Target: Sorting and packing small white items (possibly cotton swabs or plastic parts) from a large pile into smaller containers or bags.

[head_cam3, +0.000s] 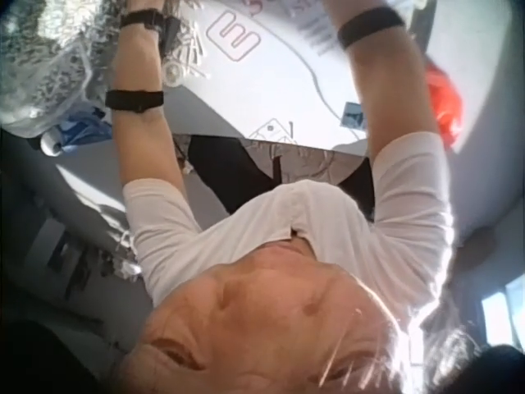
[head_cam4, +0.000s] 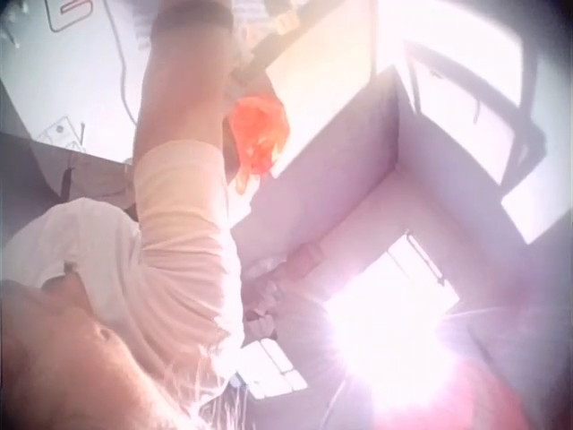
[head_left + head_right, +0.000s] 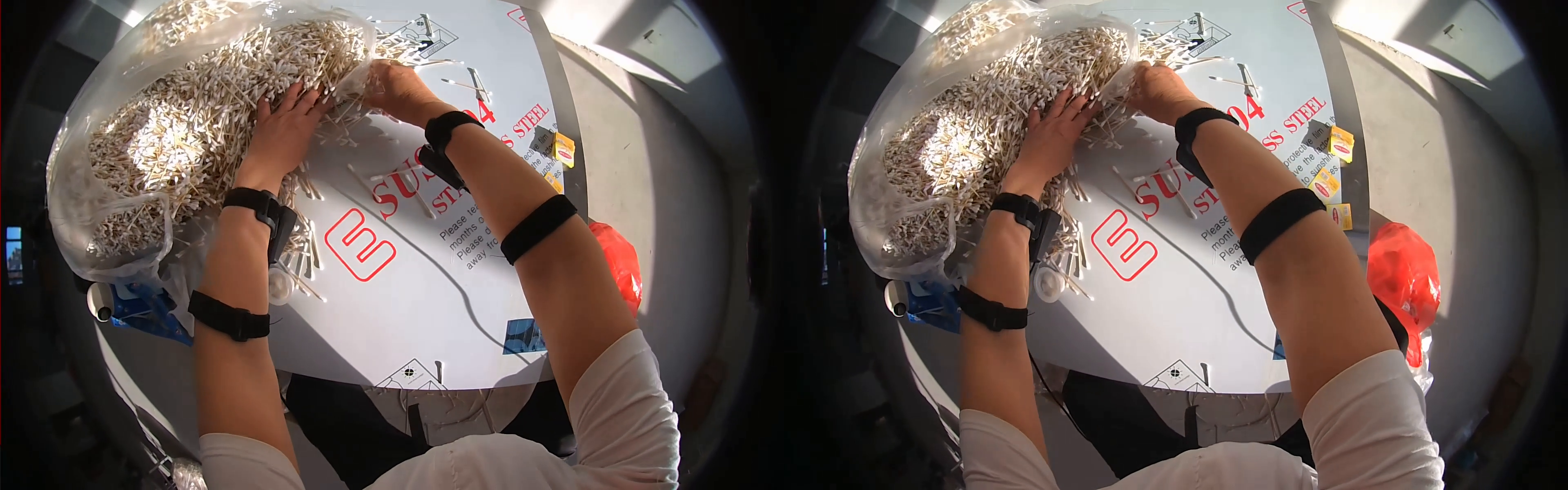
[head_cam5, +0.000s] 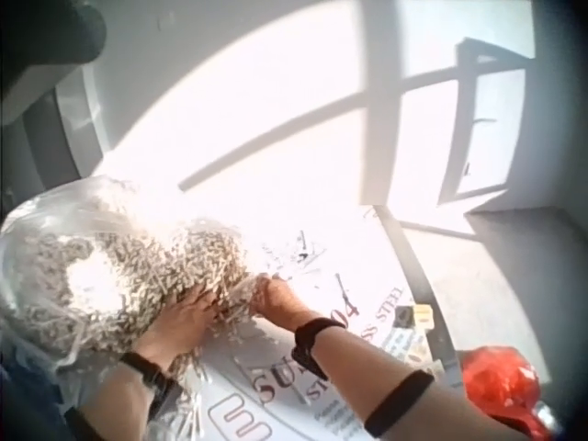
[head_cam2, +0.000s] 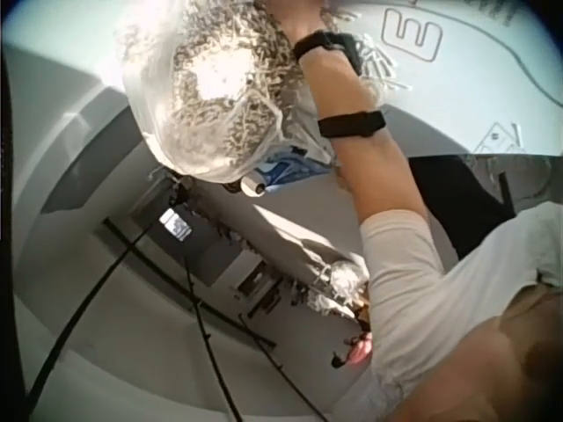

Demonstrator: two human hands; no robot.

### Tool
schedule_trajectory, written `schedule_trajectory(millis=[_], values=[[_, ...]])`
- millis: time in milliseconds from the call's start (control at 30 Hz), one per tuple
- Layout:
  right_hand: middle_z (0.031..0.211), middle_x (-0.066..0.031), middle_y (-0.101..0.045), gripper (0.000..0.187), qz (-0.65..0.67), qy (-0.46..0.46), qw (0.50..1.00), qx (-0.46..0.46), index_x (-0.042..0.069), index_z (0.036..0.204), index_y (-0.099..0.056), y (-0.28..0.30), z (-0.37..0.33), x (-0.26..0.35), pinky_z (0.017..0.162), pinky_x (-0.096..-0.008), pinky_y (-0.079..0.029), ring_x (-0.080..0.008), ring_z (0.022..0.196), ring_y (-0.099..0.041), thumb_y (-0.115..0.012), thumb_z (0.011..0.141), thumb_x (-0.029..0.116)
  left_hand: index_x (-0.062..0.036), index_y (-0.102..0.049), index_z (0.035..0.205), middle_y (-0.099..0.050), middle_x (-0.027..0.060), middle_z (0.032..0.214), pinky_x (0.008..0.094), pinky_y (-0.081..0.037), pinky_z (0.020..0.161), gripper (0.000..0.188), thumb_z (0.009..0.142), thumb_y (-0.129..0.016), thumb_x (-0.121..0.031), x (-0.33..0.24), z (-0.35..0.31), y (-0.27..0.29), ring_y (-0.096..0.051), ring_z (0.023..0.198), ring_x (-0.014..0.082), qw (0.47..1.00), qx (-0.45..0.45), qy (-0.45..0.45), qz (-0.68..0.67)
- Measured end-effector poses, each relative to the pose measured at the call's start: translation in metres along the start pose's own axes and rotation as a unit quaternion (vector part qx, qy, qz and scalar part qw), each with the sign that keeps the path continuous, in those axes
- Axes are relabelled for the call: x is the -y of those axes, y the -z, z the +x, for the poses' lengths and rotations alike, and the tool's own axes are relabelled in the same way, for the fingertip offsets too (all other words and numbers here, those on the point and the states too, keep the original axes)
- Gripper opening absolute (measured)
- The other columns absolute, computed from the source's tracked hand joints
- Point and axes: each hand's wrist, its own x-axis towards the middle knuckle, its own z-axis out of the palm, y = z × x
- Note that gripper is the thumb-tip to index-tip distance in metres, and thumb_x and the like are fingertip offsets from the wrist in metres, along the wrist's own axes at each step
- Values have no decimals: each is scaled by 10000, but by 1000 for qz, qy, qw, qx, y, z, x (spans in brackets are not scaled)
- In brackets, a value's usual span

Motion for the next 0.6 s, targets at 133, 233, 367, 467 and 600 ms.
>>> schedule_trajectory(millis=[133, 233, 367, 467, 600], values=[[922, -213, -649, 298, -110, -56, 992, -28, -9, 949, -599, 26, -30, 17, 790, -454, -506, -351, 898, -632, -691, 762, 205, -179, -510, 1323, -344, 57, 1482, 584, -289, 1053, 564, 800, -587, 16, -1, -21, 26, -303, 1374, 280, 996, -34, -2, -82], [829, -169, -667, 304, -80, -130, 977, 147, 5, 862, -640, 66, -75, 39, 721, -422, -513, -333, 825, -653, -713, 747, 277, -87, -611, 1140, -516, 101, 1295, 459, -434, 944, 395, 756, -625, 8, -22, -41, 31, -505, 1178, 312, 977, -146, -24, -153], [795, -159, -663, 268, -71, -126, 962, 233, 14, 807, -673, 43, -135, 57, 675, -427, -508, -328, 794, -654, -700, 720, 267, -43, -589, 927, -604, 110, 987, 413, -504, 792, 210, 725, -605, 11, -73, -44, 12, -580, 954, 326, 957, -69, -115, -256], [751, -162, -651, 204, -96, -126, 976, 152, 16, 769, -676, 18, -133, 56, 658, -434, -508, -338, 762, -651, -665, 709, 211, -43, -568, 836, -613, 123, 919, 426, -509, 758, 101, 740, -579, -14, -69, -28, -8, -592, 899, 334, 958, -146, -59, -239], [763, -191, -650, 156, 35, -150, 982, 109, 1, 758, -658, 29, -110, 34, 665, -440, -519, -349, 760, -651, -616, 727, 148, -35, -555, 827, -617, 153, 903, 453, -505, 751, 51, 792, -518, -37, -63, -7, -2, -609, 850, 357, 953, -75, 74, -286]])
